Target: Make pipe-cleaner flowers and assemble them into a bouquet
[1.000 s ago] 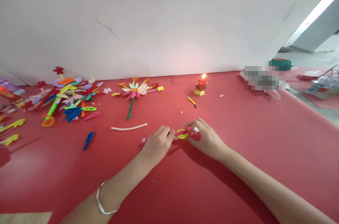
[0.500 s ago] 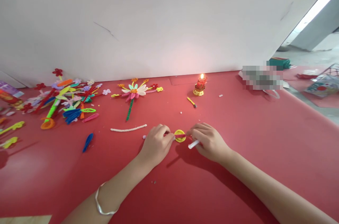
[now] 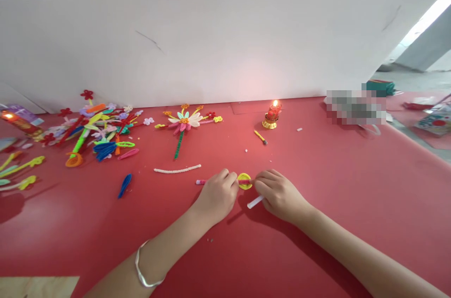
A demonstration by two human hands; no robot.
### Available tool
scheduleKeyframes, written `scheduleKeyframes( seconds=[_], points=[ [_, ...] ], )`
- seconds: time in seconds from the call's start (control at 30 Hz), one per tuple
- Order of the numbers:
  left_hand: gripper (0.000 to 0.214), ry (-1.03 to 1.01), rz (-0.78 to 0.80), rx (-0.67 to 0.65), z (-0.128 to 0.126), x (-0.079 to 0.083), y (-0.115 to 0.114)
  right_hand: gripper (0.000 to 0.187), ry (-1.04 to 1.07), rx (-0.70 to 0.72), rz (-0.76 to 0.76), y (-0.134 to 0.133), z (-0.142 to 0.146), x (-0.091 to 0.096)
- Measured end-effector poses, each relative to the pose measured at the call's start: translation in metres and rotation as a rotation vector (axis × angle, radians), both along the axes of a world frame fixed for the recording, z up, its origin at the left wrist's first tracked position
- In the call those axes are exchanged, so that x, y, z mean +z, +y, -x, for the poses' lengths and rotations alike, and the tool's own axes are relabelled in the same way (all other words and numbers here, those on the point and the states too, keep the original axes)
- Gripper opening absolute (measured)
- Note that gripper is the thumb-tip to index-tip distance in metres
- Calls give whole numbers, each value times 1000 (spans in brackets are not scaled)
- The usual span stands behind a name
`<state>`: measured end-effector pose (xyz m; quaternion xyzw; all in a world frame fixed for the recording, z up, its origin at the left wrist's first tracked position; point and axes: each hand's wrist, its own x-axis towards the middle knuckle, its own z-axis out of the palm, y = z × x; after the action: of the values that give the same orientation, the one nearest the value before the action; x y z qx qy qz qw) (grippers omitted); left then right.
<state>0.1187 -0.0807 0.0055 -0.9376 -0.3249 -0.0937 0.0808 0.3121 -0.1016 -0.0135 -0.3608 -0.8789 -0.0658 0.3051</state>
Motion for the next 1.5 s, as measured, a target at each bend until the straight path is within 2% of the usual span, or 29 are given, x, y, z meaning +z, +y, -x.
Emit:
scheduleKeyframes(
  seconds=[0.13,0.23,0.4,0.47,0.53,0.63,0.73,1.1,1.5],
  points=[
    [30,9,59,47,-3,-1,-2,26,33,-4,33,0,3,1],
    [28,-51,163,111,-3,-2,-3,25,57,-9,46,1,4,1],
    [32,-138,319,120,6,-3,1,26,93,-10,47,1,3,0],
    [42,-90,377,121,10,-3,4,26,109,-3,58,2,3,-1],
    [62,-23,414,125,13,-5,7,27,123,2,71,2,2,-1],
    [81,48,411,142,13,-8,9,27,134,11,82,3,2,-2],
    [86,83,387,157,9,-9,9,27,141,11,72,4,1,-4],
    [88,223,331,252,-3,-2,10,27,72,-40,3,1,5,-5],
    [87,161,351,305,-9,-8,14,26,43,-80,-3,-3,5,-9]
  ],
)
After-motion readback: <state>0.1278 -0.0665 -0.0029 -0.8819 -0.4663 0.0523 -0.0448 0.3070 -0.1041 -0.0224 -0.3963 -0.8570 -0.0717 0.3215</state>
